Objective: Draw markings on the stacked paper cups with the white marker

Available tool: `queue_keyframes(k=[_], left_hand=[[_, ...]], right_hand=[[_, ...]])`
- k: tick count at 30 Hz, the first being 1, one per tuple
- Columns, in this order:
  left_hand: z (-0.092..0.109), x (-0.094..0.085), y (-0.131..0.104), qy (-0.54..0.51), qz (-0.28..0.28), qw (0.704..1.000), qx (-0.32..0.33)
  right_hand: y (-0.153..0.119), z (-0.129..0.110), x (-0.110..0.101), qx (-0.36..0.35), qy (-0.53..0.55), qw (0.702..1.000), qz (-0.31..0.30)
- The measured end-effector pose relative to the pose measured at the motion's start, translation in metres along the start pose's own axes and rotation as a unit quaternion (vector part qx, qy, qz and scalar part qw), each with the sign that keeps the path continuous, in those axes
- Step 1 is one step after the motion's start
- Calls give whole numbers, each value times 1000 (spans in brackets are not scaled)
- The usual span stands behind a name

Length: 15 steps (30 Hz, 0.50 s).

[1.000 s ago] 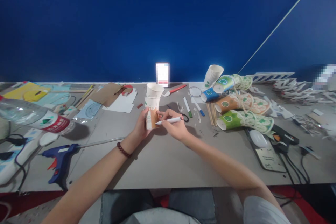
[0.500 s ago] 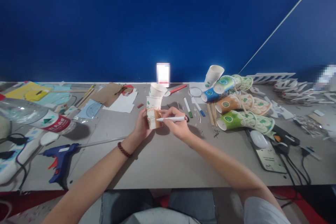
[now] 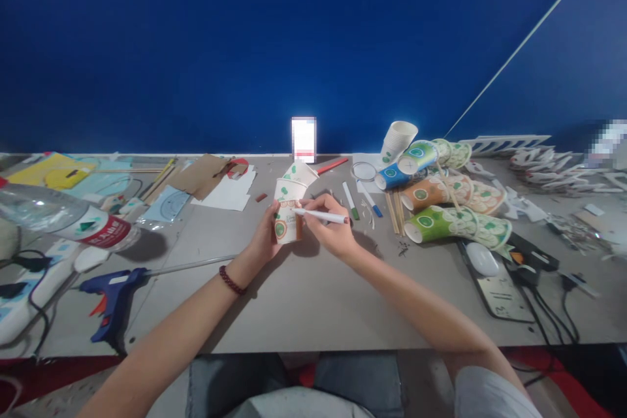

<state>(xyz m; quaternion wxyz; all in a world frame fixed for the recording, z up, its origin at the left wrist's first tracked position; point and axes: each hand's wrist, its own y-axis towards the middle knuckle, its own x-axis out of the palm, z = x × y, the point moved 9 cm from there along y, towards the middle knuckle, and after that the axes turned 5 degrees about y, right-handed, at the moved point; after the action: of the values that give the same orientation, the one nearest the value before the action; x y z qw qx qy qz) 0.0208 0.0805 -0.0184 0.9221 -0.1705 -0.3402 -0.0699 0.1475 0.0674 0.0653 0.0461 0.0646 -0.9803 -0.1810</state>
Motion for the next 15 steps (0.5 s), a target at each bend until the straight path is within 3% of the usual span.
queue_keyframes(k=[7,15], left_hand=[[-2,-8,1,1,27,1000,-4],[0,-5,-1,11,29,999,-11]], right_hand=[[2,9,1,31,-13,999,-11],[2,14,-2,46,-59,997,-3]])
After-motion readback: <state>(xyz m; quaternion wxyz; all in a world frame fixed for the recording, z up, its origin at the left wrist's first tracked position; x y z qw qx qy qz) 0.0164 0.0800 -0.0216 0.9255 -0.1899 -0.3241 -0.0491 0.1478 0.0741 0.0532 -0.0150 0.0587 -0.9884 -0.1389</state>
